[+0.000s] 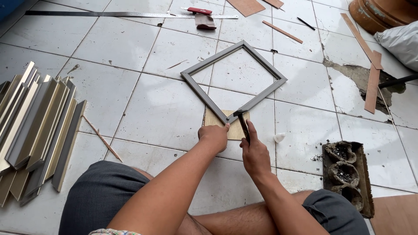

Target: Assembling a picture frame by aligning a corner support and hammering a nail into it.

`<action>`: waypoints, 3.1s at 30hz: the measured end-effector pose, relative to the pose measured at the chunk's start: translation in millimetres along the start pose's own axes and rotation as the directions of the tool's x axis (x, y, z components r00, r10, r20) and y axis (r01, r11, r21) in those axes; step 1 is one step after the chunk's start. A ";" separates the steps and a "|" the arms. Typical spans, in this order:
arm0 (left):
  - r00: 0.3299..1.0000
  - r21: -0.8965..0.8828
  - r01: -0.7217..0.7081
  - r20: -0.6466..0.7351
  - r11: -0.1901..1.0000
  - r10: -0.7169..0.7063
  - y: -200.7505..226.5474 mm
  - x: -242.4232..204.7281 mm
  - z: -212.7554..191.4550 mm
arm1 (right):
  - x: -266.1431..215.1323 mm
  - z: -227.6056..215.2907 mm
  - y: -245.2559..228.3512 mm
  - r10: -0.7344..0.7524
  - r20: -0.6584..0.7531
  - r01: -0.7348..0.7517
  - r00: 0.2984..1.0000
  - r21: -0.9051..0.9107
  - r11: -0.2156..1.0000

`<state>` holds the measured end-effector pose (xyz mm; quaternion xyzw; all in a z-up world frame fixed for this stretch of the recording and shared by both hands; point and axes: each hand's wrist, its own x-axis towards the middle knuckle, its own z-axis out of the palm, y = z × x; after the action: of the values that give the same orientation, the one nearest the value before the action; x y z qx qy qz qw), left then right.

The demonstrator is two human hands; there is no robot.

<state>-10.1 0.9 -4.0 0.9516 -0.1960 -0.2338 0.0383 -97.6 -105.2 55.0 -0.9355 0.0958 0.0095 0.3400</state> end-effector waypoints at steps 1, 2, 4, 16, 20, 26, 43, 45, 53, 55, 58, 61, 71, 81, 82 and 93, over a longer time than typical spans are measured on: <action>1.000 0.001 0.002 0.000 1.000 -0.002 0.0 0.5 0.4 | 3.0 3.0 4.8 -0.001 0.001 0.001 1.000 0.002 1.000; 1.000 -0.019 0.013 0.009 1.000 -0.013 0.0 1.1 0.7 | 6.1 5.9 9.6 0.007 0.019 -0.006 1.000 -0.057 0.998; 0.999 -0.035 0.029 0.021 0.999 -0.028 -1.3 -1.2 0.0 | 8.0 9.9 12.2 0.016 0.040 -0.011 0.999 -0.110 0.994; 0.996 -0.058 0.041 0.083 0.998 -0.036 -2.8 -4.5 -3.7 | 14.1 20.4 14.9 -0.097 -0.080 0.100 0.992 0.037 0.994; 0.994 -0.059 0.052 0.103 0.997 -0.046 -3.2 -7.4 -6.8 | 13.4 17.0 12.1 -0.073 0.010 0.074 0.997 -0.121 0.990; 0.996 -0.088 0.055 0.073 0.995 -0.049 -3.6 -1.9 1.2 | 14.4 17.4 8.1 -0.082 -0.115 0.087 0.990 0.040 0.995; 0.992 -0.088 0.067 0.117 0.994 -0.057 -3.4 -7.7 -3.7 | 18.3 21.9 11.0 0.052 0.076 -0.042 0.996 -0.119 0.992; 0.993 -0.087 0.067 0.099 0.994 -0.058 -4.0 -7.9 -3.5 | 16.4 19.4 9.0 -0.061 -0.135 0.070 0.989 0.064 0.996; 0.993 -0.099 0.069 0.105 0.993 -0.058 -5.9 -2.8 0.5 | 16.2 14.8 2.6 0.085 0.065 -0.081 0.994 -0.056 0.995; 0.994 -0.100 0.062 0.091 0.993 -0.053 -5.5 -3.8 0.1 | 13.8 14.9 0.1 0.083 0.005 -0.083 0.997 0.035 0.996; 0.993 -0.094 0.068 0.101 0.993 -0.058 -5.7 -1.7 -2.2 | 19.9 21.9 8.5 0.107 0.150 -0.078 0.983 -0.185 0.980; 0.991 -0.083 0.074 0.120 0.994 -0.063 -5.4 -5.4 -3.2 | 25.6 29.2 22.6 0.116 0.136 -0.100 0.984 -0.116 0.988; 0.994 -0.054 0.056 0.094 0.997 -0.051 -4.9 5.3 3.0 | 64.2 24.7 90.0 0.392 0.106 -0.399 0.914 0.052 0.916; 1.000 -0.095 0.011 0.008 0.995 -0.010 0.0 -2.9 -10.2 | 50.4 -149.2 57.3 0.365 -0.155 -0.363 0.918 0.039 0.931; 1.000 -0.092 0.002 0.009 0.996 -0.001 1.0 -3.4 -9.8 | 57.5 -152.1 87.0 0.371 -0.161 -0.370 0.914 0.041 0.928; 0.997 -0.102 0.040 0.063 0.994 -0.034 3.3 -6.0 -21.2 | 63.9 -125.6 192.9 0.509 -0.203 -0.501 0.836 0.095 0.860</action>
<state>-6.5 -0.2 18.0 0.9443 -0.1670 -0.2730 0.0771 -76.6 -341.1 23.8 -0.8654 0.3765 -0.0072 0.3305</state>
